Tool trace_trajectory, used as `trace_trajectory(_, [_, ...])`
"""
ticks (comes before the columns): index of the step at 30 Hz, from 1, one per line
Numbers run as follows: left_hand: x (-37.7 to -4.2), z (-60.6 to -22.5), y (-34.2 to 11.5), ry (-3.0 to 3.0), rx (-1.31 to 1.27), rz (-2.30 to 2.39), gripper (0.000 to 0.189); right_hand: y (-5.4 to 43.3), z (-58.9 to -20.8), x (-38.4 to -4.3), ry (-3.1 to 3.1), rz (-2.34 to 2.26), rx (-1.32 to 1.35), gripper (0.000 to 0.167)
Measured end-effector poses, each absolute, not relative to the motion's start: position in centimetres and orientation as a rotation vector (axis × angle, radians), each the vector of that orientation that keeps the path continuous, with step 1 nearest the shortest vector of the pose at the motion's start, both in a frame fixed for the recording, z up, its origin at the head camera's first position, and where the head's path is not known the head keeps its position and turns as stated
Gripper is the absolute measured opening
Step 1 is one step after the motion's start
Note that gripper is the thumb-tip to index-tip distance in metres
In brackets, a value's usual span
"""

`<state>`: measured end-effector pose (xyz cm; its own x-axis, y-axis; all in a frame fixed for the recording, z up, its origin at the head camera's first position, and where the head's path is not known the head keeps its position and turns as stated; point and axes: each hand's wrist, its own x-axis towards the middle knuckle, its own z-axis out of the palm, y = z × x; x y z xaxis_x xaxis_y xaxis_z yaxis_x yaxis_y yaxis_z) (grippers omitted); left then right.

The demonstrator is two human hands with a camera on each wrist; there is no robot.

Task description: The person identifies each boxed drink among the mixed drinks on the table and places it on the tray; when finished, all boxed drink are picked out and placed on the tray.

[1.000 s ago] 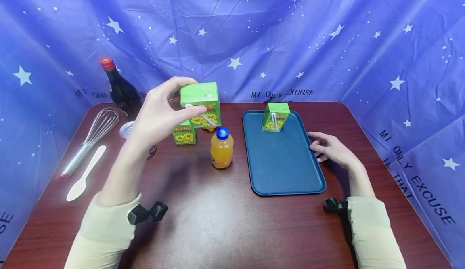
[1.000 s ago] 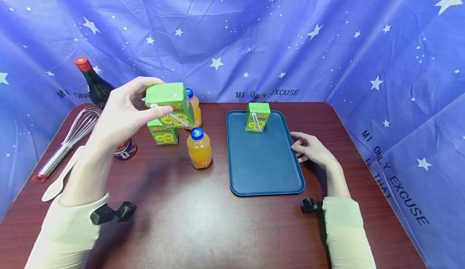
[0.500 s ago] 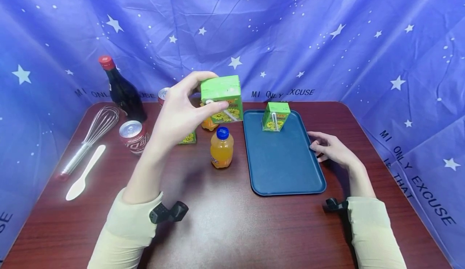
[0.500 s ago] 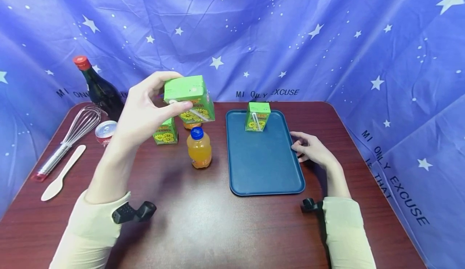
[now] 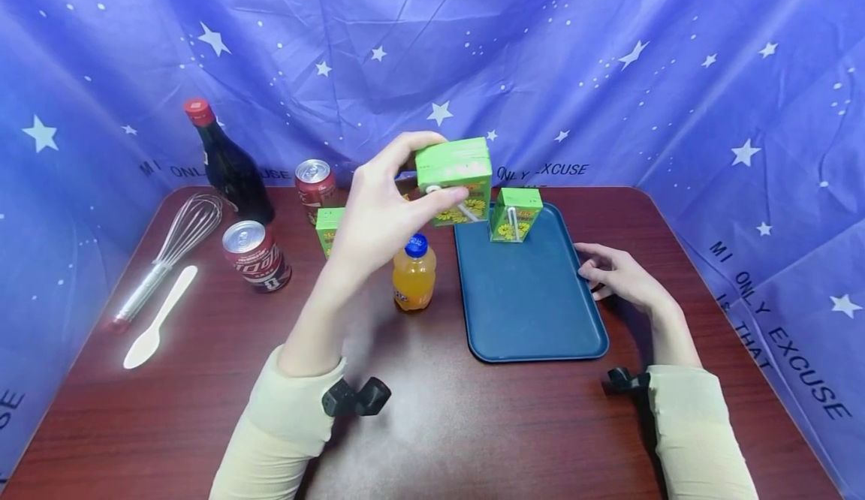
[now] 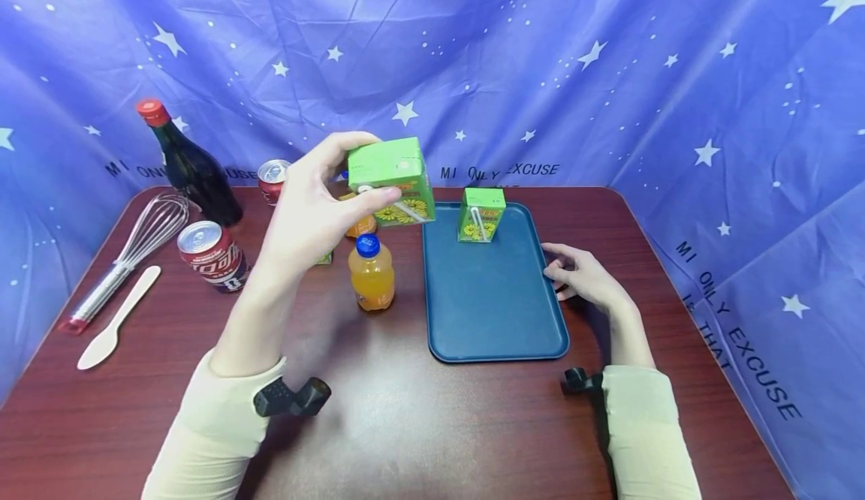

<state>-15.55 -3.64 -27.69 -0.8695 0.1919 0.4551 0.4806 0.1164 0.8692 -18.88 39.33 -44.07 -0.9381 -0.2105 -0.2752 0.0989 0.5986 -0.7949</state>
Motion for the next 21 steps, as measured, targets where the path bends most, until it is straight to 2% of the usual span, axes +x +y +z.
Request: trace_trajectory(21, [-16.1, -30.5, 1.3, -2.197, -0.724, -1.768, 0.046, 39.3, -44.0, -18.9, 2.490, -1.264, -0.088, 0.060])
